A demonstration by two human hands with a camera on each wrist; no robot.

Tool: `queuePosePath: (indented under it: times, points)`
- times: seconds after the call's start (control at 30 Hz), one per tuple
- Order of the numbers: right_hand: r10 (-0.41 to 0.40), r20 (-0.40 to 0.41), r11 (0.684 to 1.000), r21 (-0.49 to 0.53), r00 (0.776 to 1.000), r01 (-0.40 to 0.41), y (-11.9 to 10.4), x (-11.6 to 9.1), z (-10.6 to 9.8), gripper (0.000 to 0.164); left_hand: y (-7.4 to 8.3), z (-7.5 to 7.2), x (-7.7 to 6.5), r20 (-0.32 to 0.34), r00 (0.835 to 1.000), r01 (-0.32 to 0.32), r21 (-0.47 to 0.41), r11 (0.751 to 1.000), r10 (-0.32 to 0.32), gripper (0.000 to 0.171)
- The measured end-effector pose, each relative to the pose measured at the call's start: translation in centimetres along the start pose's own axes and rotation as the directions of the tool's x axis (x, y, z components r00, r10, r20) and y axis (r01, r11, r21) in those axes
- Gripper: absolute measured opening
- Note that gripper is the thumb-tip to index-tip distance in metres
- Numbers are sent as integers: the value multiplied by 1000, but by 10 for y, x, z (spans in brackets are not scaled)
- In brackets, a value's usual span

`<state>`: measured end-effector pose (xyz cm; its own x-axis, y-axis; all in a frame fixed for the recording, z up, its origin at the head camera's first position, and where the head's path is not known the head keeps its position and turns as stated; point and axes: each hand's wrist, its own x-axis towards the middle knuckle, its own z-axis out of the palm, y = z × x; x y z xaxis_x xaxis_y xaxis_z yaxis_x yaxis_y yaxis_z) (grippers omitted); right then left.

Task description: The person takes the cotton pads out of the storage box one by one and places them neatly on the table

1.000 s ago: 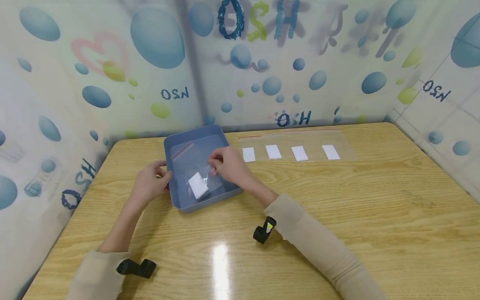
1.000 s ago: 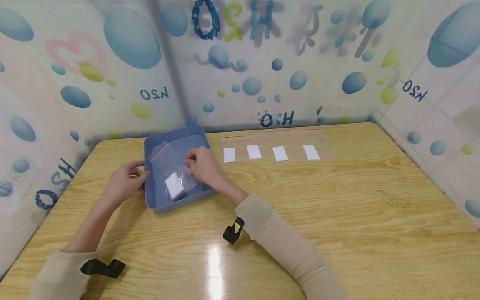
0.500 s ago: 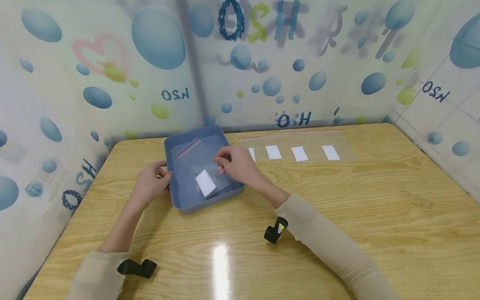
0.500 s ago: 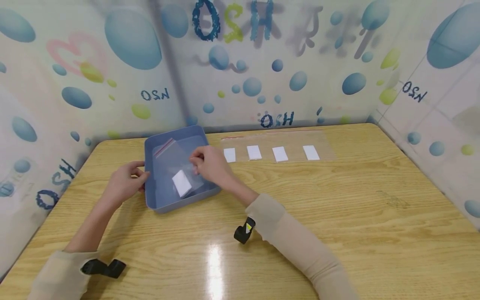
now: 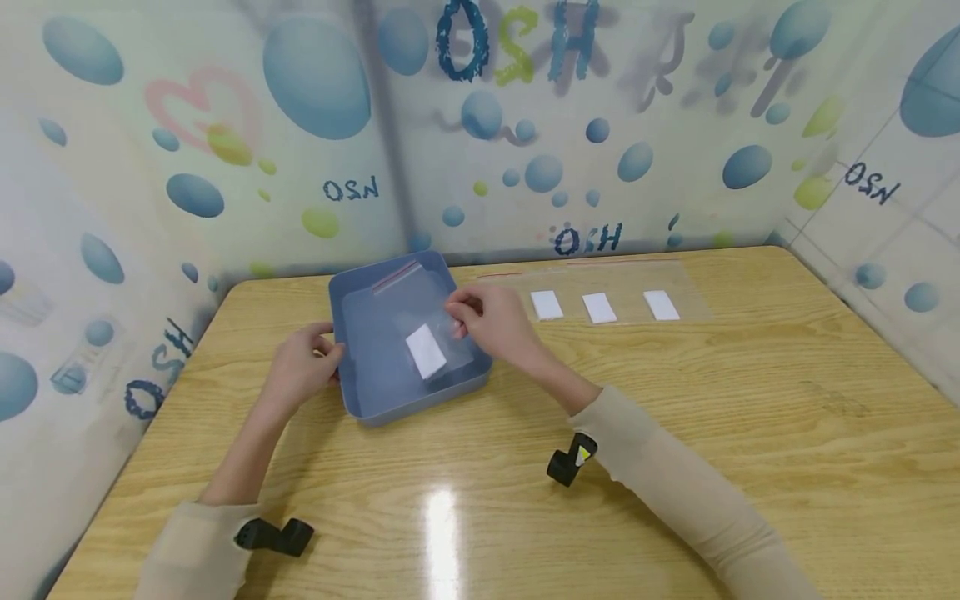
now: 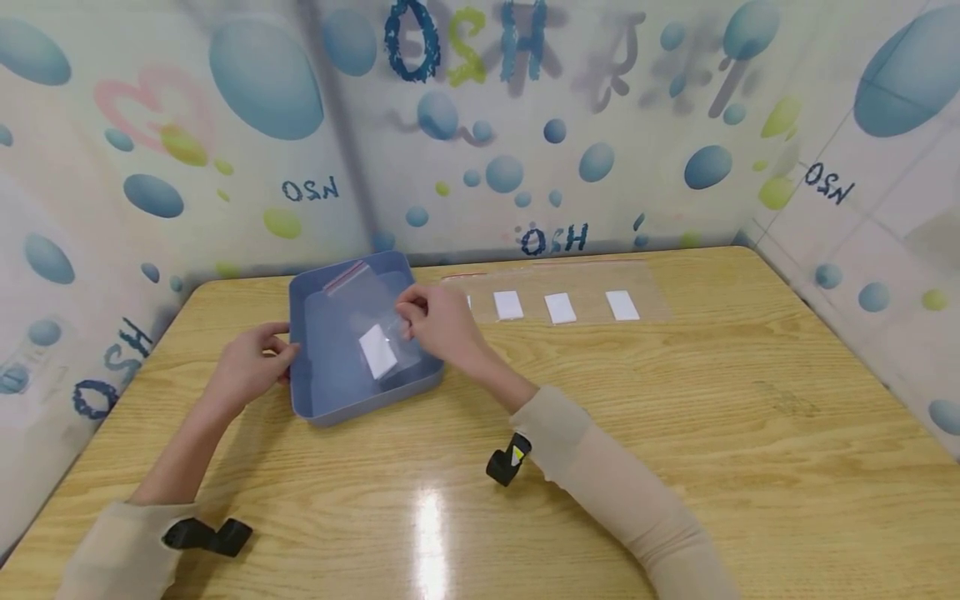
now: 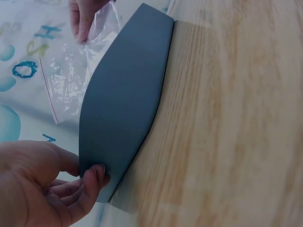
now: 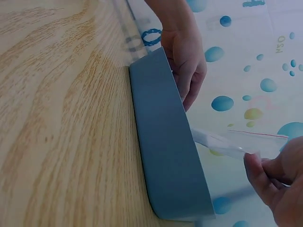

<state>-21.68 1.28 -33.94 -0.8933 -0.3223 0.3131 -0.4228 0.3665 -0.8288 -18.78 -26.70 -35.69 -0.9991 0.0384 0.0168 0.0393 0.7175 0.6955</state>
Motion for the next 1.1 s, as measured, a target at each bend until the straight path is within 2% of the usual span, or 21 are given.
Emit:
queuePosePath:
  times: [0.17,0.3,0.73,1.1]
  points:
    - [-22,-69,999,-40,997,20,0,-2,-7,14,0,0,0,-2,1000,1,10,1000,-1,52]
    - [-49,-102,998,-34,994,45,0,-4,-13,14,1,0,0,-5,1000,3,12,1000,-2,52]
    - [-36,-154,999,8,987,38,7,-10,-33,14,0,0,-3,1,1000,-8,-20,1000,8,51]
    - [-35,-193,999,18,981,39,14,-22,-54,15,0,0,-3,-2,1000,-12,-8,1000,12,51]
